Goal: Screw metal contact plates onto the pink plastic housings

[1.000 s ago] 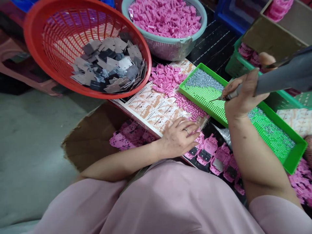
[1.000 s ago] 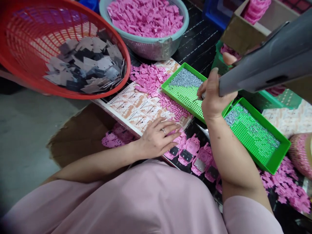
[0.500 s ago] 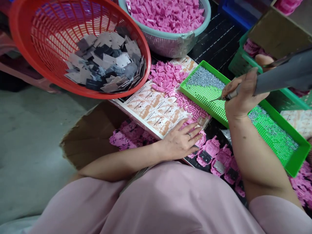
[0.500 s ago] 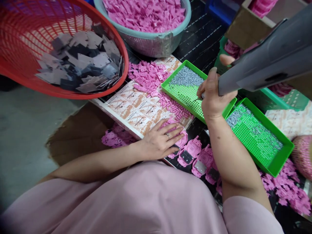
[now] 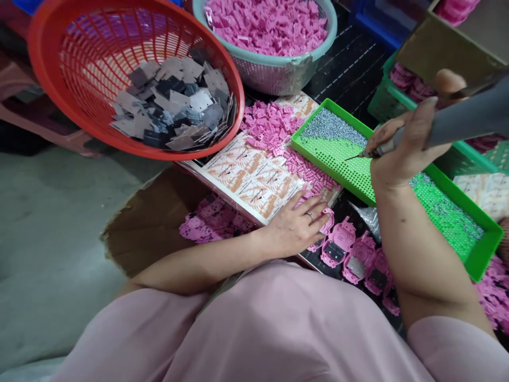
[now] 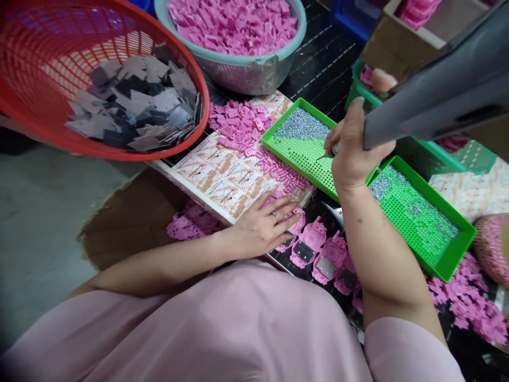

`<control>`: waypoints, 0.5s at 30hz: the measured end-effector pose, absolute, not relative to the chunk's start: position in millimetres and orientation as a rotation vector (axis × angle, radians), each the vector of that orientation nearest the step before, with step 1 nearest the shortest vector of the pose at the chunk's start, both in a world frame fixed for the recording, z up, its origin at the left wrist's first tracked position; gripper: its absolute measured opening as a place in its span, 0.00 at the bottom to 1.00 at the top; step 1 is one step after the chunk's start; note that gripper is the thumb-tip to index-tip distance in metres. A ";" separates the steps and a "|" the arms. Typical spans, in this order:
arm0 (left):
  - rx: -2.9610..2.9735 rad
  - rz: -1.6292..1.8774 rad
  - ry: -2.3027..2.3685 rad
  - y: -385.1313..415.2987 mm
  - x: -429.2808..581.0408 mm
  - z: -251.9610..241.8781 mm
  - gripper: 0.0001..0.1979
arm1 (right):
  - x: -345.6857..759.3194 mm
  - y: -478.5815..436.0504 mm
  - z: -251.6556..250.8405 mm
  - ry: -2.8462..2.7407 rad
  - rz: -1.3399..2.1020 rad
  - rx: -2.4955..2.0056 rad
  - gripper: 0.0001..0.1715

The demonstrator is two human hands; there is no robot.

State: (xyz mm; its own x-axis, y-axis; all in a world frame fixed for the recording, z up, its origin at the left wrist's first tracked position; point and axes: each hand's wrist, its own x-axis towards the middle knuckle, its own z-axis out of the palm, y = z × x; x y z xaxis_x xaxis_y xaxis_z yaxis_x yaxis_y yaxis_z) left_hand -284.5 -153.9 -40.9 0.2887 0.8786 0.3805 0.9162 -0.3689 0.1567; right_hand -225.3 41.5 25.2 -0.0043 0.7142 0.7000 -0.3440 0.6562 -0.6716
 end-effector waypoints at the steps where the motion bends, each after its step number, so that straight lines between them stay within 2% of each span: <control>1: -2.445 -0.630 -1.713 -154.3 -284.5 -40.5 0.20 | -229.9 42.6 20.8 -1.388 0.870 -0.382 0.19; 7: -2.455 -0.640 -1.717 -154.8 -284.4 -40.7 0.19 | -231.7 48.7 10.5 -1.446 0.886 -0.399 0.26; 15: -2.462 -0.645 -1.714 -153.9 -285.3 -45.1 0.20 | -238.8 44.6 12.4 -1.376 0.992 -0.310 0.17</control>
State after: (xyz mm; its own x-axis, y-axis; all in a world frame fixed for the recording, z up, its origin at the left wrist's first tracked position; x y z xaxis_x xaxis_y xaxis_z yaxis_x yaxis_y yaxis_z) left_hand -285.3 -153.9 -45.1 0.2883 0.8799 0.3776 0.9106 -0.3739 0.1759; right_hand -238.8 44.6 12.4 -0.1158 0.7342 0.6690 -0.4033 0.5808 -0.7072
